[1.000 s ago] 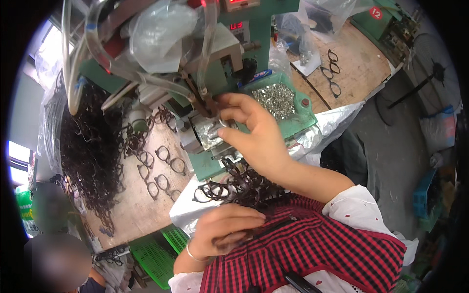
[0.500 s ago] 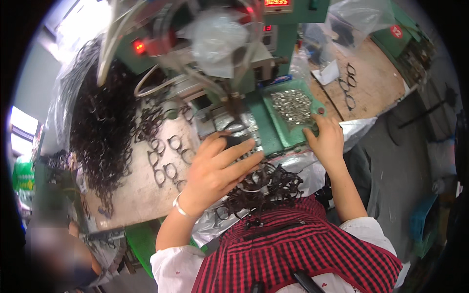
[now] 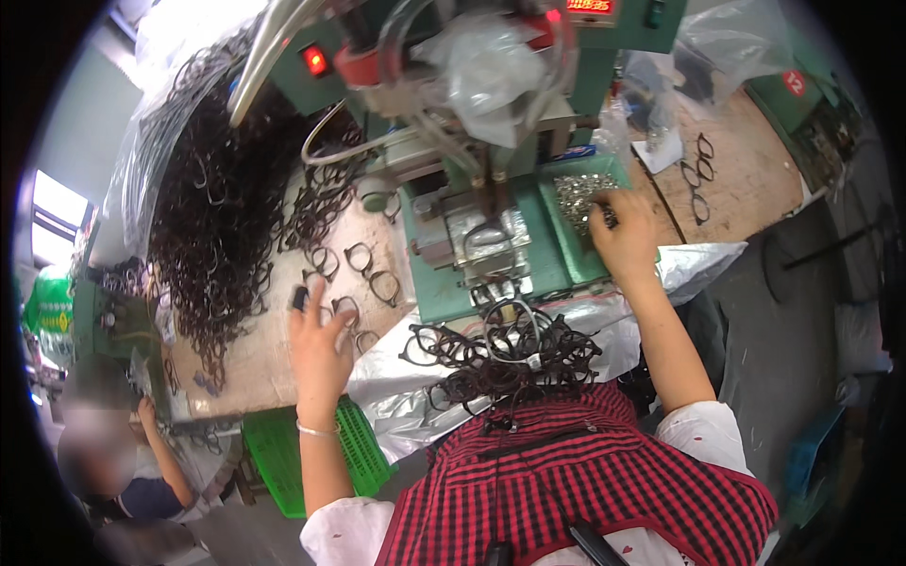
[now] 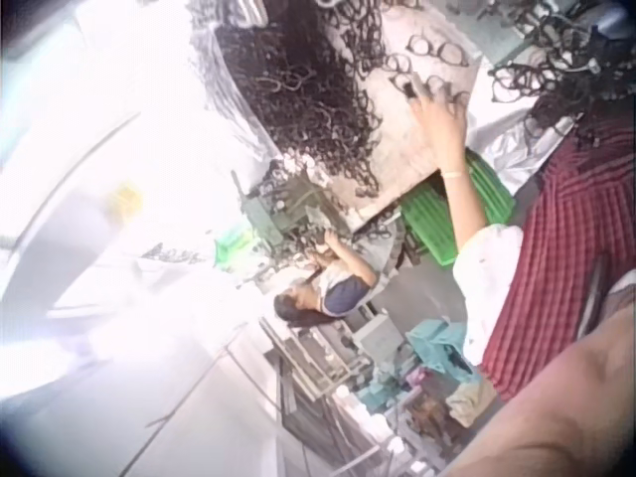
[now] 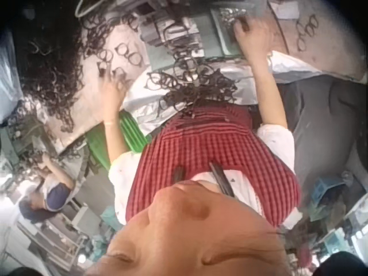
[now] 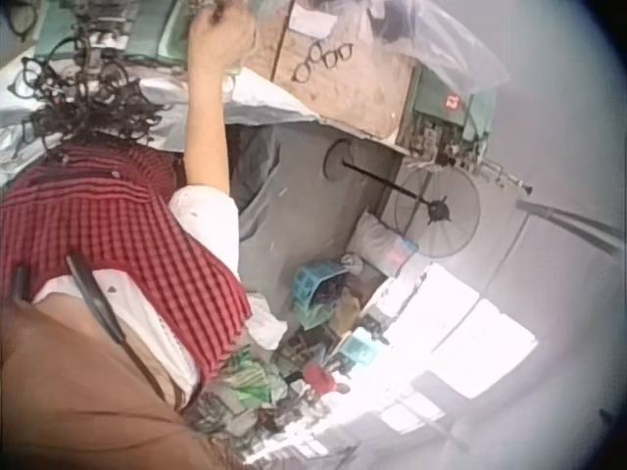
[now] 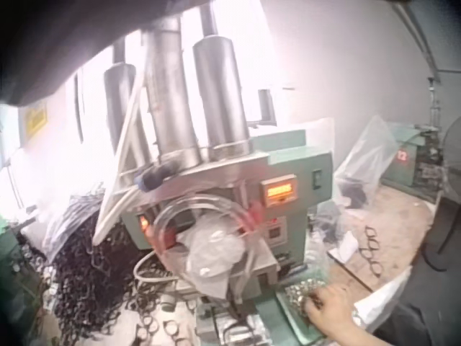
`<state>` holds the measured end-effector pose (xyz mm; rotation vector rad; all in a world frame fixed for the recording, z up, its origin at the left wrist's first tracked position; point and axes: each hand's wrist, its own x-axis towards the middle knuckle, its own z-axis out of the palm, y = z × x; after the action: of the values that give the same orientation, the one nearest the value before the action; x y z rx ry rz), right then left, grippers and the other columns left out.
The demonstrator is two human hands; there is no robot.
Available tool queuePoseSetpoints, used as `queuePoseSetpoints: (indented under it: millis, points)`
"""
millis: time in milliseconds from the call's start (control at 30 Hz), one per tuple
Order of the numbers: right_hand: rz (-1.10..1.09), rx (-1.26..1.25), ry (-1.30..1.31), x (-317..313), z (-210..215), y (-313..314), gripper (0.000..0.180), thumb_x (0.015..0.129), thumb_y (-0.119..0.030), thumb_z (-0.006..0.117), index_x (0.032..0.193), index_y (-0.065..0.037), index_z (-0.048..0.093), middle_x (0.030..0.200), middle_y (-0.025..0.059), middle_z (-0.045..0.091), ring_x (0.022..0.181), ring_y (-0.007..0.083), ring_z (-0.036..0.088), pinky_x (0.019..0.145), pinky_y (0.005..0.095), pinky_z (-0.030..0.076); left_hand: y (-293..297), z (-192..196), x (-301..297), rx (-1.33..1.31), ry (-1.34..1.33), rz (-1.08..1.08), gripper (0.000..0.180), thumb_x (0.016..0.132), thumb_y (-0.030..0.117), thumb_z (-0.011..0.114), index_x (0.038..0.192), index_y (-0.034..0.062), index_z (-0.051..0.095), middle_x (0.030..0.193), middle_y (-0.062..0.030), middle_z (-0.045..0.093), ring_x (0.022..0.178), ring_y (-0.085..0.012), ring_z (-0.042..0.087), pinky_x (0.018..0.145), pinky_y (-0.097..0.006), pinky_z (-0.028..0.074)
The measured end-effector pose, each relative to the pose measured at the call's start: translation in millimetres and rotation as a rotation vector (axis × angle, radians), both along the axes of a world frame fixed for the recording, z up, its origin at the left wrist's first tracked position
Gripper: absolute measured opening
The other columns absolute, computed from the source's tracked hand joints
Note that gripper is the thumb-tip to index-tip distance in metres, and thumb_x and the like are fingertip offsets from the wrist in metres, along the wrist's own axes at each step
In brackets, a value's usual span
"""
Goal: The person assembles eyeglasses by inserting small metal components into the frame using a press machine. They repeatedly pick up frames, place them in the machine, and press down to secure the parts before moving the finished glasses aside.
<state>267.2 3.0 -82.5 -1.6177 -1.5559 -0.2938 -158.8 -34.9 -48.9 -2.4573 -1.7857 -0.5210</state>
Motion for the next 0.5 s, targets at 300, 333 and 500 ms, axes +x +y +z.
queuePoseSetpoints:
  millis: [300, 333, 500]
  points:
    - [0.088, -0.047, 0.368, -12.9, 11.3, 6.3, 0.013, 0.076, -0.011, 0.067, 0.087, -0.006, 0.07, 0.089, 0.0121, 0.07, 0.088, 0.0321, 0.064, 0.08, 0.0405, 0.049, 127.4, -24.6, -28.7, 0.08, -0.661, 0.332, 0.023, 0.088, 0.012, 0.057, 0.109, 0.0043, 0.062, 0.098, -0.0163, 0.07, 0.092, -0.0327, 0.066, 0.079, -0.04, 0.048]
    - [0.089, -0.056, 0.382, -10.1, 7.6, 10.1, 0.014, 0.077, -0.012, 0.067, 0.088, -0.006, 0.071, 0.089, 0.0118, 0.07, 0.089, 0.0322, 0.064, 0.081, 0.0404, 0.049, 151.0, -34.4, -36.9, 0.188, -0.548, 0.321, 0.026, 0.089, 0.016, 0.055, 0.112, 0.0057, 0.061, 0.093, -0.0169, 0.069, 0.086, -0.0341, 0.066, 0.075, -0.041, 0.049]
    - [-0.023, -0.107, 0.336, 4.1, -7.9, -11.8, 0.014, 0.079, -0.012, 0.069, 0.091, -0.006, 0.073, 0.09, 0.0102, 0.07, 0.089, 0.0318, 0.064, 0.083, 0.0406, 0.049, 170.1, -73.3, -44.6, -0.105, -0.036, 0.595, 0.041, 0.091, 0.033, 0.052, 0.123, 0.0124, 0.066, 0.109, -0.0192, 0.07, 0.102, -0.0383, 0.065, 0.088, -0.044, 0.051]
